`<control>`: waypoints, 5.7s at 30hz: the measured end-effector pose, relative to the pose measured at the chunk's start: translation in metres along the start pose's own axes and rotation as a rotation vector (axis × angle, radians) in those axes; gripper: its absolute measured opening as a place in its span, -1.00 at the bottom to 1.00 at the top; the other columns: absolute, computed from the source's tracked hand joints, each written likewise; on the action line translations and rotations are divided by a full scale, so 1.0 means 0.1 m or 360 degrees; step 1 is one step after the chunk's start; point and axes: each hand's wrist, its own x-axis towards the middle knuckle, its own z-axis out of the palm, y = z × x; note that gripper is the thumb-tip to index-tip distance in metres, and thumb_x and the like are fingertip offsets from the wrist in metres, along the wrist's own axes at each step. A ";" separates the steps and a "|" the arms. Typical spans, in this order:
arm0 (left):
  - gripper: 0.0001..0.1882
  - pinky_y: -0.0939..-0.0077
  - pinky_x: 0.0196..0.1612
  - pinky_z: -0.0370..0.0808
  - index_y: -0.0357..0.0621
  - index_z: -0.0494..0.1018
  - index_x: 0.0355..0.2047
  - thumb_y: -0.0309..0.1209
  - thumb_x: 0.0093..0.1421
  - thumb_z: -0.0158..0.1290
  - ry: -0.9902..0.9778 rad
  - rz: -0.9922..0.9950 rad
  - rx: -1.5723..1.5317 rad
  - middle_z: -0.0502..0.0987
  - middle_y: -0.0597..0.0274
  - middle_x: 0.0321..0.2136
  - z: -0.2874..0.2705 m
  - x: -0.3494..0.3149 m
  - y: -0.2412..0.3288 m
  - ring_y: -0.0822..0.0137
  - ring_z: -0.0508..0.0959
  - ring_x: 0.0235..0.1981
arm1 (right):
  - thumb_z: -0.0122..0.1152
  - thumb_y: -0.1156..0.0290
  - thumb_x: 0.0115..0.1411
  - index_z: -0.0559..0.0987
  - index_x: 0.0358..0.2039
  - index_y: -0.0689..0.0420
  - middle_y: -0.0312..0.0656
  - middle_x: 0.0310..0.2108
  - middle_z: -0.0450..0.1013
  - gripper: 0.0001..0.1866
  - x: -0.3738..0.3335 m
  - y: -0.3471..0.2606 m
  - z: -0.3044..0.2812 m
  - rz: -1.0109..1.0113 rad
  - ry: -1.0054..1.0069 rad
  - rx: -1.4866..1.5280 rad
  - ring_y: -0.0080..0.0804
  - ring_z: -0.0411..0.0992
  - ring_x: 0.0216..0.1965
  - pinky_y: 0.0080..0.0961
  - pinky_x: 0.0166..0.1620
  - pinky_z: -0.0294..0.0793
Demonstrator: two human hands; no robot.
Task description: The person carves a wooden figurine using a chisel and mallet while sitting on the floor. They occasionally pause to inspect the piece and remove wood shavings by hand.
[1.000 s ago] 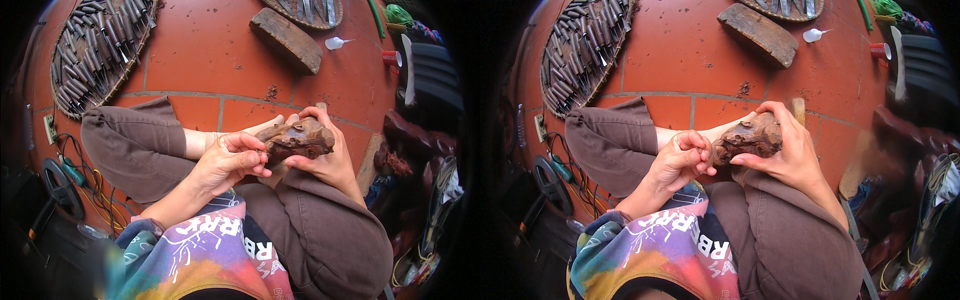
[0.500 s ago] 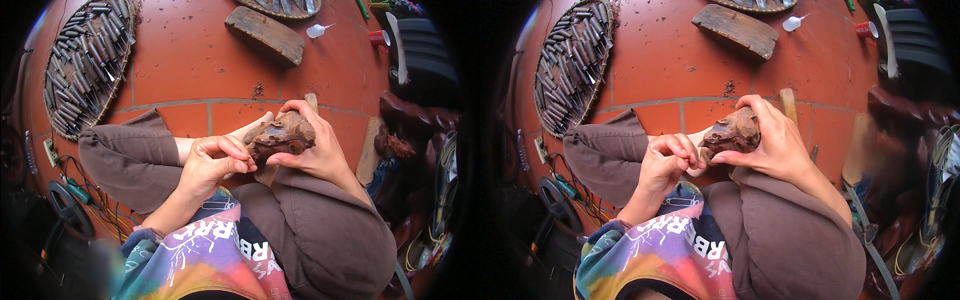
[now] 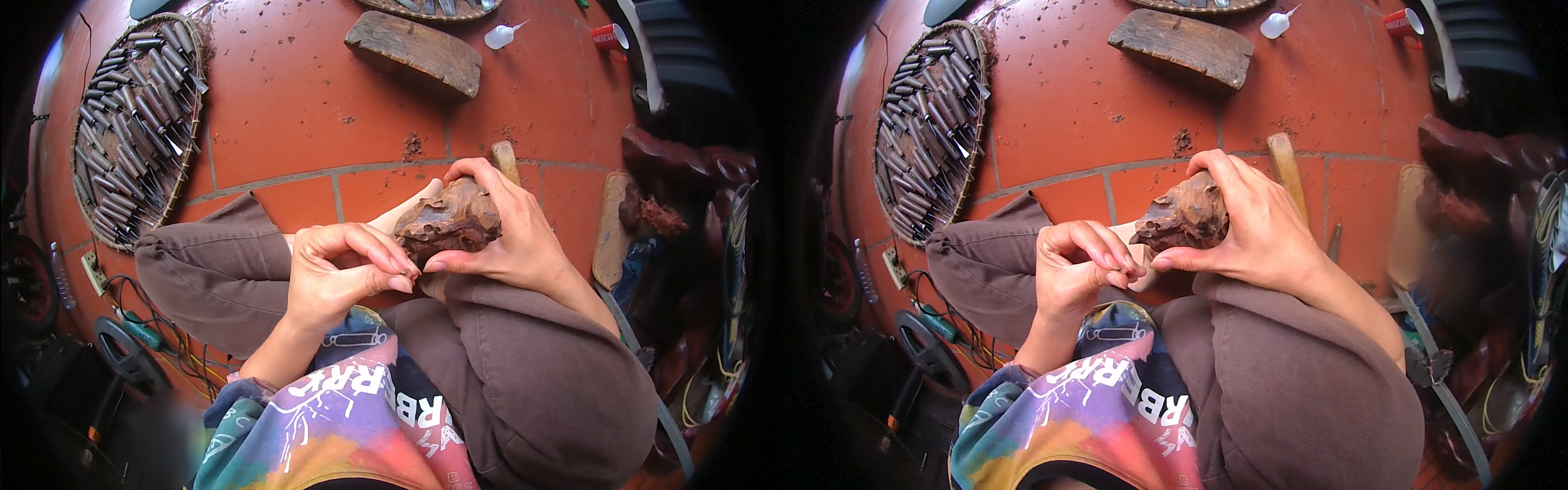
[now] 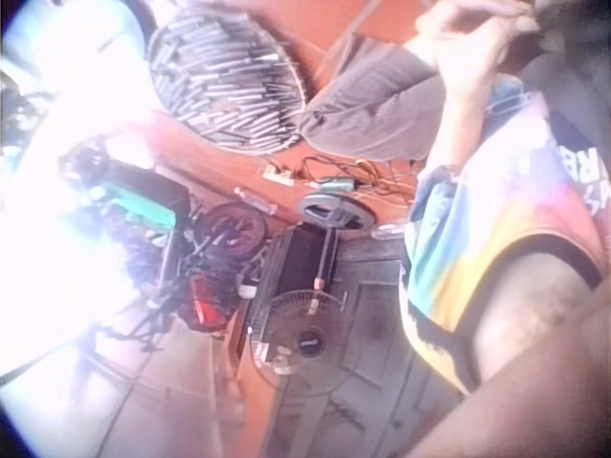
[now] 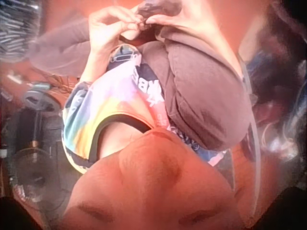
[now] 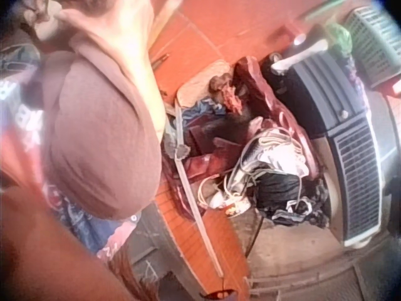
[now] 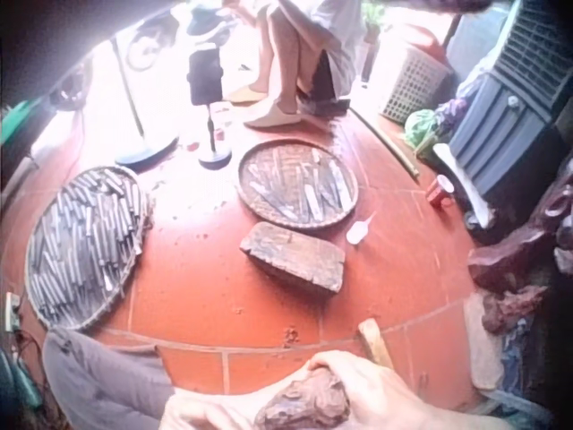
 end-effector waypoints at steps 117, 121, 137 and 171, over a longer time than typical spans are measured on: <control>-0.89 0.57 -0.29 0.44 -0.27 0.58 -0.49 -0.67 -0.04 0.27 0.0065 0.0396 0.1532 0.56 0.16 -0.44 0.16 0.23 0.16 0.39 0.53 -0.38 | 0.55 -0.09 -0.21 0.39 0.01 0.28 0.10 -0.14 0.44 -0.09 -0.06 0.07 0.07 -0.0159 0.0144 -0.0053 0.07 0.45 -0.10 -0.16 0.00 0.41; -0.86 0.52 -0.34 0.47 -0.22 0.61 -0.50 -0.63 -0.11 0.32 0.0131 0.0473 0.1578 0.60 0.19 -0.50 0.19 0.26 0.15 0.37 0.57 -0.43 | 0.56 -0.08 -0.21 0.38 0.01 0.28 0.10 -0.15 0.44 -0.09 -0.05 0.08 0.09 -0.0169 0.0163 -0.0049 0.08 0.44 -0.10 -0.15 0.00 0.41; -0.69 0.56 -0.37 0.47 -0.17 0.55 -0.41 -0.66 -0.18 0.40 0.0407 0.1012 0.1630 0.57 0.23 -0.49 0.24 0.08 -0.19 0.36 0.57 -0.43 | 0.52 -0.12 -0.17 0.40 -0.03 0.28 0.03 -0.25 0.45 -0.13 -0.07 0.02 0.05 -0.0182 0.0096 -0.0140 -0.06 0.47 -0.18 -0.21 -0.08 0.31; -0.91 0.57 -0.14 0.31 -0.21 0.50 -0.34 -0.49 0.19 0.20 0.0148 -0.0138 0.0286 0.39 0.30 -0.33 0.13 0.17 -0.03 0.44 0.38 -0.26 | 0.55 -0.05 -0.21 0.41 -0.03 0.25 0.02 -0.19 0.46 -0.15 -0.08 0.03 0.05 -0.0101 0.0049 -0.0147 -0.01 0.46 -0.11 -0.20 -0.06 0.45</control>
